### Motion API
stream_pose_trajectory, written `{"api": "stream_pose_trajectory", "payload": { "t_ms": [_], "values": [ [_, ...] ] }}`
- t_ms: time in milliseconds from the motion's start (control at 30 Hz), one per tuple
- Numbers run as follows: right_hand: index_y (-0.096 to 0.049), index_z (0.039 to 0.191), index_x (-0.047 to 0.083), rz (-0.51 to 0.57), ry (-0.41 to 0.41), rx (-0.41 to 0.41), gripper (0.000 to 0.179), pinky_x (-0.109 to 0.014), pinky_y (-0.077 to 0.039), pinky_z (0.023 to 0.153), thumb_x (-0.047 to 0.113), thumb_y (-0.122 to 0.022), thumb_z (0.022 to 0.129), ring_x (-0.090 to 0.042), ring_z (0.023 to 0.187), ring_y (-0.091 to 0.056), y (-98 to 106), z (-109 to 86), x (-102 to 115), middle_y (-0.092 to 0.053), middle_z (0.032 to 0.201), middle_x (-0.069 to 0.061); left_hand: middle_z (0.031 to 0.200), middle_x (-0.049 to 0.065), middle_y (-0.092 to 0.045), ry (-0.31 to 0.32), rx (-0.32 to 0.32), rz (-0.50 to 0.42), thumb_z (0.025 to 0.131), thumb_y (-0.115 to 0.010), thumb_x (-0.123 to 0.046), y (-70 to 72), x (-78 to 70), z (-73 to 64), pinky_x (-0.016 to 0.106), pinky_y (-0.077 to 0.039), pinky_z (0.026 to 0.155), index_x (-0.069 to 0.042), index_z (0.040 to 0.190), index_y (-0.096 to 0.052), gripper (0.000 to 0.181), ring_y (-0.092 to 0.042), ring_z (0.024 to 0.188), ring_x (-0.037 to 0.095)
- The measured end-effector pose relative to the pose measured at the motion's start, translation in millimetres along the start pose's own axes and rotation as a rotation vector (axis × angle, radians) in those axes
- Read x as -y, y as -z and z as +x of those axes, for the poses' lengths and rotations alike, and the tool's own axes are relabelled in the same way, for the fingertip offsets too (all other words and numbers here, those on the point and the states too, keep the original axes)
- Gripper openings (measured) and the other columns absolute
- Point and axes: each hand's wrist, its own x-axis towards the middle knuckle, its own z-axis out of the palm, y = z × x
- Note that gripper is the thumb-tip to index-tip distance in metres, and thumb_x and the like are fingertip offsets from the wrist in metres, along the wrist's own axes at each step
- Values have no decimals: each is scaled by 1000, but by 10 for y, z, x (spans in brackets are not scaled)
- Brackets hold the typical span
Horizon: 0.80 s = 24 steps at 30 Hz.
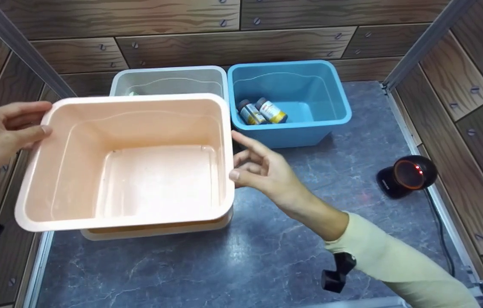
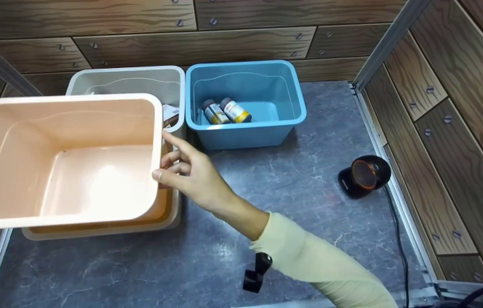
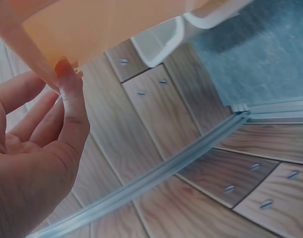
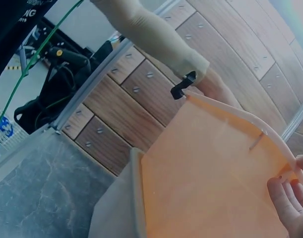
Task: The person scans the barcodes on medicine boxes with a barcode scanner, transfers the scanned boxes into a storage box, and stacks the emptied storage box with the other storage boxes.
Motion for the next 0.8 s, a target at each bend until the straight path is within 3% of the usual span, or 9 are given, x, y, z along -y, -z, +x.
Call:
{"api": "stream_pose_trajectory", "payload": {
  "t_ms": [133, 267, 333, 433, 567, 733, 800],
  "values": [
    [-33, 171, 7, -41, -12, 1, 80, -40, -68, 92, -1, -70, 100, -17, 98, -75, 23, 11, -120, -66, 118, -11, 118, -35, -68, -1, 26, -64, 105, -70, -4, -98, -31, -68, 10, -60, 70, 5, 159, -49, 59, -65, 93, -22],
    [-32, 171, 8, -64, -44, 3, 81, -38, -68, 91, 1, -71, 101, -18, 99, -74, 54, 21, -249, -65, 119, -11, 105, -44, -59, 19, 43, -17, 107, -68, -6, -228, -43, -115, 10, -59, 70, 8, 160, -46, 59, -63, 90, -22],
    [-32, 171, 9, -70, -63, 6, 81, -38, -68, 91, 2, -72, 101, -18, 98, -74, 63, 29, -313, -65, 119, -12, 111, -37, -62, 31, 53, 6, 108, -67, -9, -292, -30, -134, 10, -58, 71, 7, 160, -46, 59, -62, 90, -23],
    [-32, 172, 11, -84, -87, 13, 81, -38, -68, 91, 4, -73, 101, -19, 99, -74, 74, 38, -406, -64, 120, -13, 135, 0, -75, 53, 66, -8, 109, -65, -7, -378, 15, -157, 10, -58, 72, 8, 161, -44, 59, -61, 91, -22],
    [-31, 172, 9, -89, -111, 19, 82, -38, -68, 90, 5, -73, 101, -18, 101, -74, 99, 50, -538, -63, 121, -14, 157, 35, -53, 75, 85, -4, 110, -63, -8, -487, 135, -140, 12, -59, 72, 6, 163, -42, 59, -60, 91, -22],
    [-30, 171, 8, -100, -142, 16, 83, -38, -68, 91, 5, -74, 101, -18, 103, -75, 124, 66, -669, -63, 120, -15, 158, 36, -50, 92, 114, -52, 110, -61, -8, -603, 305, -103, 16, -62, 74, 6, 163, -40, 59, -64, 91, -17],
    [-30, 171, 8, -111, -152, 15, 83, -38, -68, 91, 6, -74, 101, -18, 102, -75, 131, 74, -708, -63, 121, -15, 153, 22, -63, 96, 124, -73, 110, -62, -8, -634, 380, -97, 17, -63, 75, 7, 163, -40, 59, -66, 92, -15]
  ]
}}
